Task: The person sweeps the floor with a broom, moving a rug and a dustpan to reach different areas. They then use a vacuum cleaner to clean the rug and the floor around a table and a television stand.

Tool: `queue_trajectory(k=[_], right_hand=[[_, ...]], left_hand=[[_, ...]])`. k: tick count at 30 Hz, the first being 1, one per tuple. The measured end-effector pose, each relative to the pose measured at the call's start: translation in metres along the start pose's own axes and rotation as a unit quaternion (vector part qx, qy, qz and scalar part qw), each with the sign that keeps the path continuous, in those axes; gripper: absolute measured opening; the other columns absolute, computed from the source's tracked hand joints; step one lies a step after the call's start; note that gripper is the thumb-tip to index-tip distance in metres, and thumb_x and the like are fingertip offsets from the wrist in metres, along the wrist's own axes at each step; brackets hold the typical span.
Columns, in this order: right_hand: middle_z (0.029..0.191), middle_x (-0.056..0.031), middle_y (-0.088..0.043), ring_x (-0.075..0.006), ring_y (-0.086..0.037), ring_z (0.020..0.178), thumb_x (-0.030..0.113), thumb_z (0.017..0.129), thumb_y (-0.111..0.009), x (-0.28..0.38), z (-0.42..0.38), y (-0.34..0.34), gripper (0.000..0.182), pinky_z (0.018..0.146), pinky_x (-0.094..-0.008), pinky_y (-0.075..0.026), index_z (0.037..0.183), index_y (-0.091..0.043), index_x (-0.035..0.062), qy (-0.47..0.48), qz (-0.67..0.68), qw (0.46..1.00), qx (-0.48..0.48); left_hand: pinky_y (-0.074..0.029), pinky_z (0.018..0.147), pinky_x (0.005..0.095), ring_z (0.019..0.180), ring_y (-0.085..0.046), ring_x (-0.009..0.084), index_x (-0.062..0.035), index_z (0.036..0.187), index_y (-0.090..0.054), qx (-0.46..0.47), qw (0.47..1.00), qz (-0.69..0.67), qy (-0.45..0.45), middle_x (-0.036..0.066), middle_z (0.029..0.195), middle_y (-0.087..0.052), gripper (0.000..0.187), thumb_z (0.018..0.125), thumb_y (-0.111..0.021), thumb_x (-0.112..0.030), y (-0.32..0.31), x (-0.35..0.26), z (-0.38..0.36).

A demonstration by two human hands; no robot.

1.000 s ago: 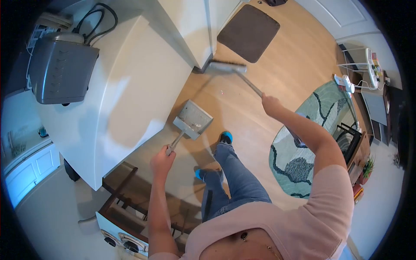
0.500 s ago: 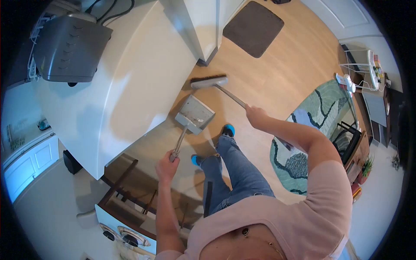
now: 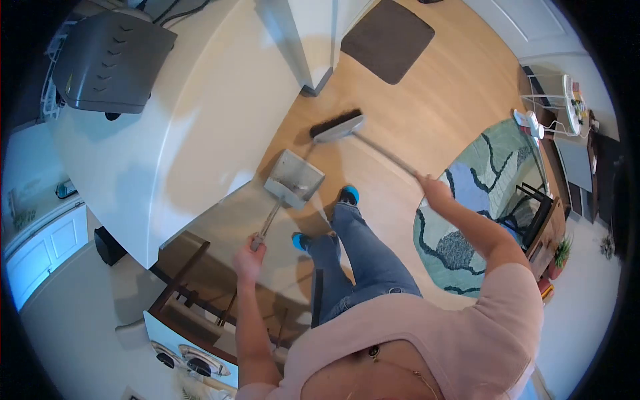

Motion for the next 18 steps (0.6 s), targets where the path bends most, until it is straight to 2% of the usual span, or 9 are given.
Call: queue_trajectory(k=[4,5,7,10,11,12,14,15,18], right_hand=[[0.088,-0.0176,-0.052,-0.0325,-0.058,0.074,0.002,0.073,-0.046,-0.087,-0.003,-0.018,0.062,0.061,-0.0409,-0.048,0.129,-0.022,0.0137,-0.062,0.002,0.998,-0.011],[0.085,-0.0155,-0.058,-0.03,-0.06,0.072,0.003,0.074,-0.047,-0.086,0.006,-0.022,0.047,0.061,-0.0394,-0.05,0.119,-0.036,0.0035,-0.057,0.022,0.996,-0.065],[0.082,-0.0188,-0.059,-0.0317,-0.06,0.072,0.005,0.076,-0.045,-0.073,0.049,-0.05,0.034,0.061,-0.0398,-0.05,0.109,-0.043,-0.0038,-0.068,0.028,0.997,-0.025],[0.082,-0.0224,-0.059,-0.032,-0.061,0.072,0.009,0.08,-0.041,-0.003,0.086,-0.104,0.025,0.059,-0.0384,-0.05,0.098,-0.047,-0.0085,-0.049,0.044,0.998,0.002],[0.082,-0.0235,-0.059,-0.0325,-0.061,0.071,0.01,0.082,-0.039,0.035,0.078,-0.103,0.03,0.057,-0.0396,-0.05,0.103,-0.043,-0.01,-0.031,0.097,0.995,0.009],[0.076,-0.0231,-0.059,-0.031,-0.061,0.071,0.004,0.072,-0.048,0.069,0.068,-0.113,0.041,0.06,-0.0393,-0.049,0.106,-0.035,-0.0154,-0.065,0.183,0.981,-0.007],[0.081,-0.0236,-0.059,-0.033,-0.061,0.071,0.006,0.076,-0.045,0.134,0.031,-0.09,0.049,0.06,-0.0417,-0.049,0.115,-0.027,-0.0174,-0.043,0.222,0.973,0.04],[0.082,-0.0241,-0.059,-0.0345,-0.06,0.073,0.007,0.076,-0.044,0.156,0.029,-0.11,0.052,0.062,-0.042,-0.049,0.118,-0.024,-0.0169,-0.04,0.3,0.952,0.056],[0.087,-0.0238,-0.058,-0.0352,-0.059,0.08,0.007,0.074,-0.048,0.197,-0.003,-0.1,0.056,0.067,-0.0415,-0.048,0.121,-0.024,-0.0099,0.024,0.274,0.957,0.092]], left_hand=[[-0.044,0.056,0.0373,0.061,-0.057,0.0299,-0.0159,0.096,-0.06,-0.023,0.997,-0.012,-0.066,0.013,0.064,-0.057,0.028,0.071,-0.057,-0.028,-0.001,0.01,0.015],[-0.045,0.056,0.0379,0.062,-0.057,0.0304,-0.0163,0.096,-0.06,-0.025,0.996,0.03,-0.076,0.014,0.064,-0.057,0.028,0.071,-0.056,-0.029,0.007,-0.005,0.015],[-0.045,0.057,0.0392,0.063,-0.057,0.0316,-0.017,0.095,-0.06,-0.016,0.994,0.08,-0.077,0.014,0.065,-0.058,0.029,0.071,-0.055,-0.032,0.009,-0.015,0.018],[-0.045,0.058,0.0409,0.065,-0.057,0.0332,-0.0176,0.095,-0.06,-0.003,0.992,0.109,-0.061,0.016,0.067,-0.058,0.03,0.071,-0.054,-0.034,0.006,-0.014,0.024],[-0.045,0.058,0.0412,0.065,-0.057,0.0336,-0.0176,0.095,-0.06,-0.011,0.991,0.119,-0.059,0.016,0.068,-0.058,0.03,0.071,-0.054,-0.034,0.004,-0.016,0.024],[-0.044,0.058,0.0416,0.066,-0.057,0.0341,-0.0176,0.095,-0.06,-0.019,0.99,0.128,-0.056,0.016,0.068,-0.058,0.03,0.07,-0.054,-0.035,0.002,-0.017,0.024],[-0.045,0.059,0.0419,0.066,-0.057,0.0345,-0.0176,0.095,-0.06,-0.015,0.991,0.117,-0.06,0.017,0.069,-0.058,0.031,0.07,-0.053,-0.035,0.0,-0.017,0.029],[-0.045,0.059,0.042,0.067,-0.057,0.0347,-0.0176,0.096,-0.06,-0.014,0.992,0.111,-0.061,0.017,0.069,-0.058,0.031,0.07,-0.053,-0.035,0.001,-0.017,0.031],[-0.045,0.06,0.0421,0.067,-0.057,0.0349,-0.0167,0.097,-0.06,-0.005,0.988,0.146,-0.055,0.016,0.069,-0.059,0.033,0.07,-0.054,-0.035,0.004,-0.019,0.034]])
Point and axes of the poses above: each hand's wrist, its own z-axis towards the middle knuckle, its own y-axis out of the back of the hand, x = y × z, the point moved 2 cm from there along z, towards the middle knuckle
